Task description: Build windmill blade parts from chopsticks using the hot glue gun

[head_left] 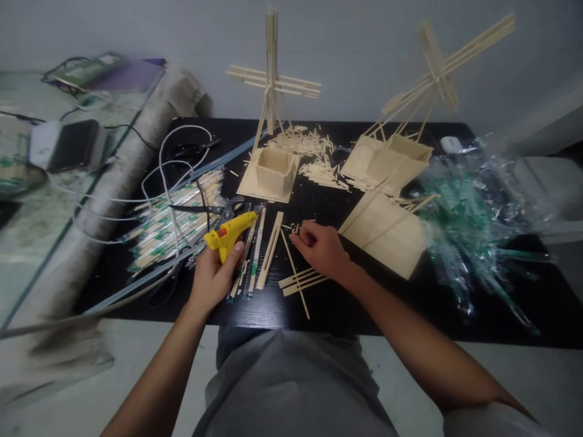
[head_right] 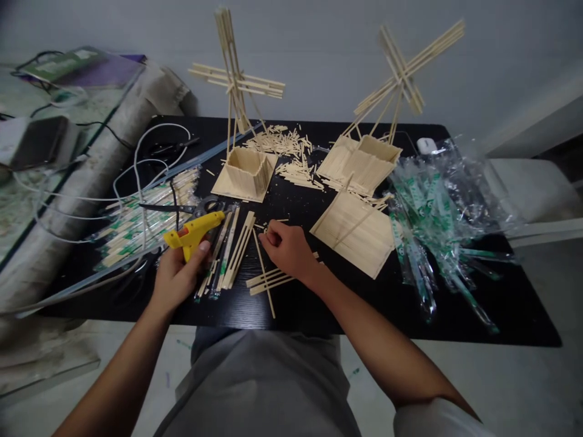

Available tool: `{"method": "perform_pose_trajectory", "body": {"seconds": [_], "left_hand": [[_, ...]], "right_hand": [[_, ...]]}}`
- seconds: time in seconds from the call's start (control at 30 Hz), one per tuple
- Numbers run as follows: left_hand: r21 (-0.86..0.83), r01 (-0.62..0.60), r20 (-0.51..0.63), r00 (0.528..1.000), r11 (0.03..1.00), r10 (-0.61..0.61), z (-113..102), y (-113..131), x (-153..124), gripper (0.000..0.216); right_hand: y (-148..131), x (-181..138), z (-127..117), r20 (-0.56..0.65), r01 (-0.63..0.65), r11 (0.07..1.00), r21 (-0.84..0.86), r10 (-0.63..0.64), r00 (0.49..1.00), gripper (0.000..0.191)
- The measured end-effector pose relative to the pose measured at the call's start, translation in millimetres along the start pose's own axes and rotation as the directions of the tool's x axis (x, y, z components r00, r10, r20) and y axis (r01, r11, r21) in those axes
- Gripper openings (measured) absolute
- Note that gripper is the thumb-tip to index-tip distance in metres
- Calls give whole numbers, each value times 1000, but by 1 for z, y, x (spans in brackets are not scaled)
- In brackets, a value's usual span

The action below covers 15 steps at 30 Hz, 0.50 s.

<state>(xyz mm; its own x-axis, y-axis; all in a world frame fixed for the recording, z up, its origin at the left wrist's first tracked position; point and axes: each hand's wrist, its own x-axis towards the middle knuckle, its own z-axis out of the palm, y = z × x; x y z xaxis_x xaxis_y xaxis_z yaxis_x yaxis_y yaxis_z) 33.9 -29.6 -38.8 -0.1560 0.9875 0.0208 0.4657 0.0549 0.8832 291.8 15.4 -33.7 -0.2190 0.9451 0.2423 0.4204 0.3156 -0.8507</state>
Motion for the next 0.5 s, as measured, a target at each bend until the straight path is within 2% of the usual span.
{"method": "perform_pose_trajectory", "body": {"seconds": [0.17, 0.33, 0.5], "left_hand": [[-23, 15, 3, 1000, 1000, -15, 0, 1, 0, 45], [-22, 28, -10, 1000, 999, -28, 0, 0, 0, 42], [-25, 35, -16, 999, 999, -35, 0, 2, 0, 42]], "right_hand": [[-2, -1, 0, 27, 14, 999, 48, -16, 1000, 33], [-4, -2, 0, 71, -30, 995, 100, 23, 997, 21], [-3, -3, 0, 104, -46, 993, 110, 34, 994, 18]]}}
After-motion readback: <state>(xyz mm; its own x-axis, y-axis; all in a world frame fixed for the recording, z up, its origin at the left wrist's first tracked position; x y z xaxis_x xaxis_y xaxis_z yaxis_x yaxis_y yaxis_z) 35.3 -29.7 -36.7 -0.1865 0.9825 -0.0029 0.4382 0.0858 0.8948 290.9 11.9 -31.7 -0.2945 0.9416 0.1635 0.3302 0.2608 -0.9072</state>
